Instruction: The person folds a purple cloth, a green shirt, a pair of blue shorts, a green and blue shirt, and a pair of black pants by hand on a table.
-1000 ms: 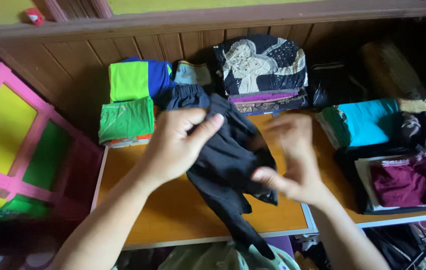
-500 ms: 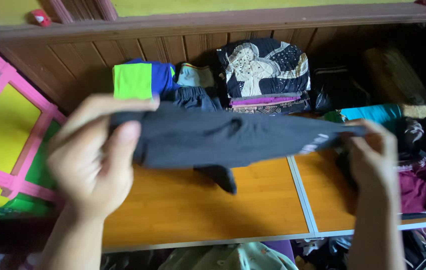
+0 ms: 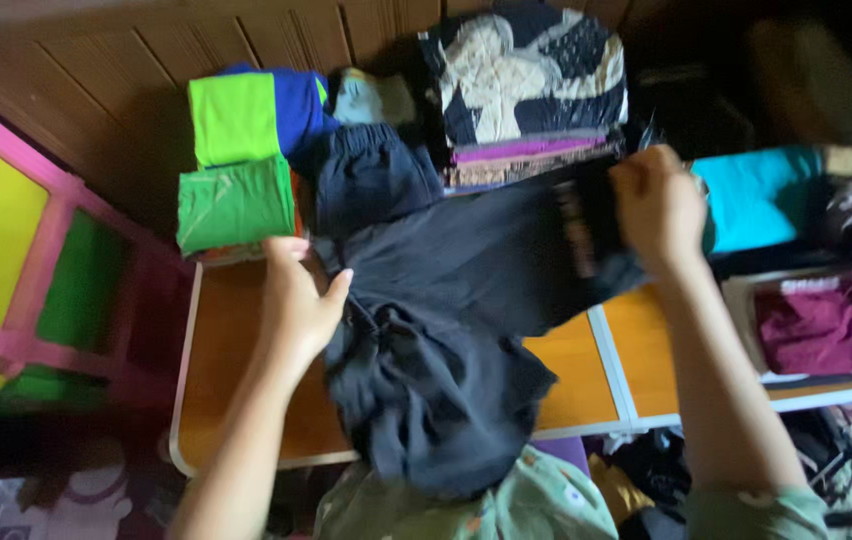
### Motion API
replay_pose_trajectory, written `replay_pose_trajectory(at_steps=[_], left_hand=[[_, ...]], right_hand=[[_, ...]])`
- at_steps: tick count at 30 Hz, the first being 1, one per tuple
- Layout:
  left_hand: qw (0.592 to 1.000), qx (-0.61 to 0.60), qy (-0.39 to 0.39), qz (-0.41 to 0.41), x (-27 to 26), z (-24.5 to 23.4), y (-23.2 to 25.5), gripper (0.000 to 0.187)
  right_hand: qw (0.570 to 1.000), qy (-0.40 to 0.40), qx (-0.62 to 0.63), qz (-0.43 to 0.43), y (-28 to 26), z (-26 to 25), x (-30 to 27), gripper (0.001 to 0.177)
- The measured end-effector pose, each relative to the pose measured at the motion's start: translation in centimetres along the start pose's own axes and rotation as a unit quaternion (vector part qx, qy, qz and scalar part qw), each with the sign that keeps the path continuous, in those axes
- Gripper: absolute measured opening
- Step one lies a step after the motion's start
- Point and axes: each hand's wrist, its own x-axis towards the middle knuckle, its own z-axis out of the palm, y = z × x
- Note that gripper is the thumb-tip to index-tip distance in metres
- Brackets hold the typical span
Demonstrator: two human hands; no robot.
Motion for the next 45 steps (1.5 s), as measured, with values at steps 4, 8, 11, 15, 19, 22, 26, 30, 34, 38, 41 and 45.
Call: replay_pose_trajectory(at_steps=[4, 8, 11, 15, 19, 22, 26, 30, 34, 38, 41, 45], left_hand=[[0.986, 0.140, 0.020, 0.085, -3.0, 5.3, -2.7, 0.060], [0.951, 0.207, -0.145, 0.177, -5.4, 9.6, -4.0, 0.073], [0.946, 0.245, -0.147, 0.153, -5.5, 9.7, -5.9, 0.068], [0.948, 0.240, -0.150, 0.148, -5.3, 9.2, -6.3, 0.071], [0.946, 0.185, -0.179, 0.200, -7.0, 5.1, -5.4, 0.067], [0.937, 0.133, -0.243, 0.212, -9.0, 3.0, -5.4, 0.067], [0.932, 0.166, -0.237, 0.217, -10.3, 3.2, -6.5, 0.067], [0.937, 0.194, -0.210, 0.199, -11.0, 4.7, -6.7, 0.068], [0.945, 0.193, -0.188, 0.187, -10.9, 5.3, -6.6, 0.071], [0.949, 0.140, -0.207, 0.190, -10.5, 4.2, -5.6, 0.095], [0.943, 0.116, -0.251, 0.184, -9.7, 3.0, -4.8, 0.119], [0.948, 0.068, -0.247, 0.188, -9.7, 2.1, -4.7, 0.105]], right_hand=[[0.993, -0.056, -0.063, -0.084, -3.7, 5.9, -5.6, 0.055], [0.978, -0.183, -0.010, -0.100, -7.8, 9.8, -10.9, 0.064], [0.958, -0.227, -0.105, -0.139, -7.1, 10.8, -11.3, 0.070], [0.964, -0.256, 0.066, -0.036, -3.9, 8.7, -11.8, 0.059], [0.905, -0.355, 0.215, 0.091, -2.7, 3.2, -15.7, 0.060], [0.839, -0.397, 0.364, 0.078, -3.5, 0.0, -19.1, 0.076], [0.886, -0.374, 0.244, -0.122, -2.1, -0.7, -21.2, 0.047], [0.767, -0.395, 0.461, 0.208, 0.9, 0.1, -20.6, 0.020], [0.855, -0.347, 0.307, 0.232, 2.1, 0.4, -15.3, 0.025], [0.728, -0.489, 0.286, 0.387, 3.0, -0.2, -12.6, 0.022], [0.741, -0.551, 0.274, 0.267, 4.5, 0.0, -13.1, 0.031], [0.940, -0.224, 0.121, 0.226, 3.4, -0.5, -16.2, 0.035]])
